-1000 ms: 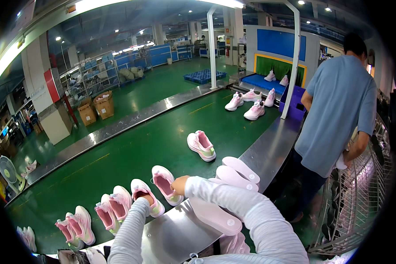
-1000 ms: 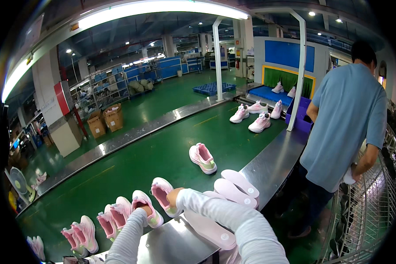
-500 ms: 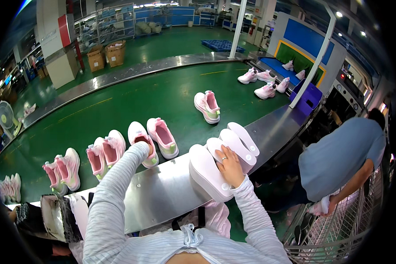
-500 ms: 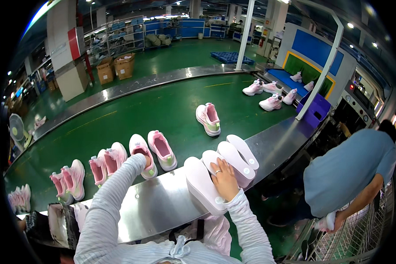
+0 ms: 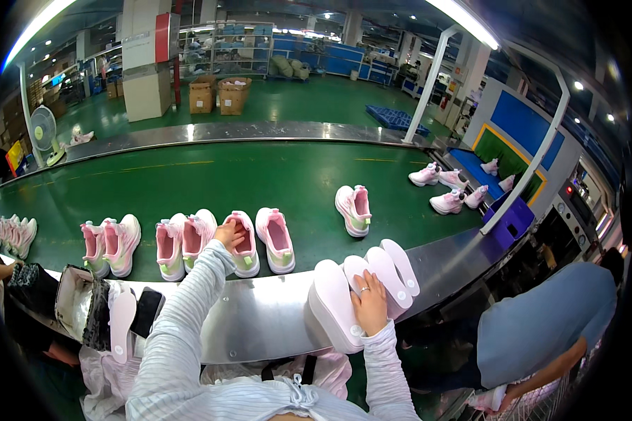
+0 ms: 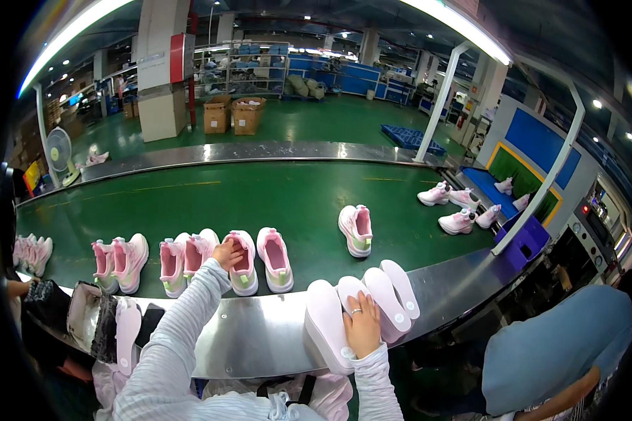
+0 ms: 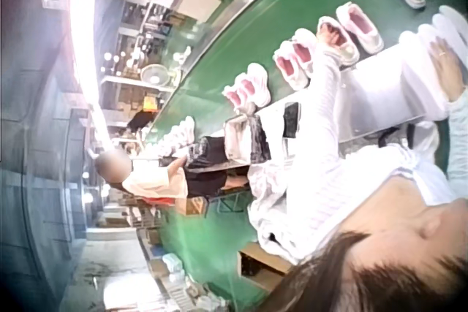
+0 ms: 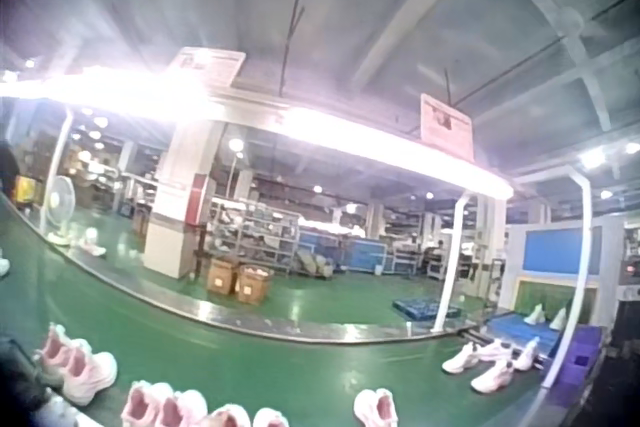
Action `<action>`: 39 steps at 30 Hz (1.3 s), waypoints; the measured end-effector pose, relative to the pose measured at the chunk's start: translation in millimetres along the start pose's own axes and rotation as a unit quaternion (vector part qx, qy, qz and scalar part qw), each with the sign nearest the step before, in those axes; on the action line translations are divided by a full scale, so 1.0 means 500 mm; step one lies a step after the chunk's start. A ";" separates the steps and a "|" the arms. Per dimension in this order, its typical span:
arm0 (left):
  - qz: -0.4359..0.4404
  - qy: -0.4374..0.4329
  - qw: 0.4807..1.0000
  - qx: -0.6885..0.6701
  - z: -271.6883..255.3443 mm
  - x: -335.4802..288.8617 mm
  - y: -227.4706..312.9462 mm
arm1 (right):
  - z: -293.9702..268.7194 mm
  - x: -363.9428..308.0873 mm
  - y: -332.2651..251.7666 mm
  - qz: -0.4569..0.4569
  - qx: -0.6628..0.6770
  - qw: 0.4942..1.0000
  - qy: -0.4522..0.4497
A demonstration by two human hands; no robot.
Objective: The person inserts pink insoles into pink and white sneakers on a moving conveyor belt. They pick up each insole, place it into a shoe, and then move the shoe forward along the belt.
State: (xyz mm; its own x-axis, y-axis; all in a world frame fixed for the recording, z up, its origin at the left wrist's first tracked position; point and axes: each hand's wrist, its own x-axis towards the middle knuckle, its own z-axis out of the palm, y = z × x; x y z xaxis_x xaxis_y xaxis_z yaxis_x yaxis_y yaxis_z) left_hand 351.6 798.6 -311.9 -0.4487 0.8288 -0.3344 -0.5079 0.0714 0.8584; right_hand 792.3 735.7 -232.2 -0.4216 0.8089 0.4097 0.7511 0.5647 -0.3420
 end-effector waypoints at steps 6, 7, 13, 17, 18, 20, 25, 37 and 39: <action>0.025 0.049 0.998 0.028 0.001 0.004 0.014 | 0.005 -0.007 0.015 -0.007 -0.011 1.000 0.009; 0.036 0.057 0.997 0.029 -0.002 0.003 0.011 | 0.006 -0.007 0.016 -0.004 -0.009 1.000 0.008; 0.186 0.058 0.920 0.339 0.019 -0.071 0.006 | -0.017 0.001 0.004 0.010 -0.003 1.000 0.024; 0.372 0.098 0.855 0.347 -0.014 -0.206 0.084 | -0.061 -0.007 -0.001 0.087 0.006 0.996 0.031; 0.448 0.103 0.825 0.328 -0.059 -0.258 0.120 | -0.072 -0.010 0.000 0.120 0.007 0.993 0.019; 0.513 0.262 0.732 0.363 -0.170 -0.373 0.178 | -0.093 -0.015 0.009 0.131 -0.057 0.989 -0.023; 0.350 0.568 0.535 0.518 -0.501 -0.601 0.246 | -0.121 0.003 0.045 0.110 -0.123 0.974 -0.153; 0.364 0.493 0.560 0.557 -0.522 -0.521 0.212 | -0.215 0.081 -0.011 0.094 -0.155 0.980 -0.084; 0.505 0.234 0.648 0.520 -0.341 -0.406 0.214 | -0.233 0.125 -0.042 0.072 -0.070 0.991 -0.093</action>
State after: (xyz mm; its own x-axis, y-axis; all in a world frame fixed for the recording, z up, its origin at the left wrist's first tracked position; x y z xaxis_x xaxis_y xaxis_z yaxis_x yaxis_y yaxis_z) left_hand 263.0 543.4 -218.6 -0.4633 0.5030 0.7296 0.8796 0.1605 0.4479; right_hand 809.6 755.4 -101.2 -0.3819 0.9029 0.1972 0.8679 0.4237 -0.2593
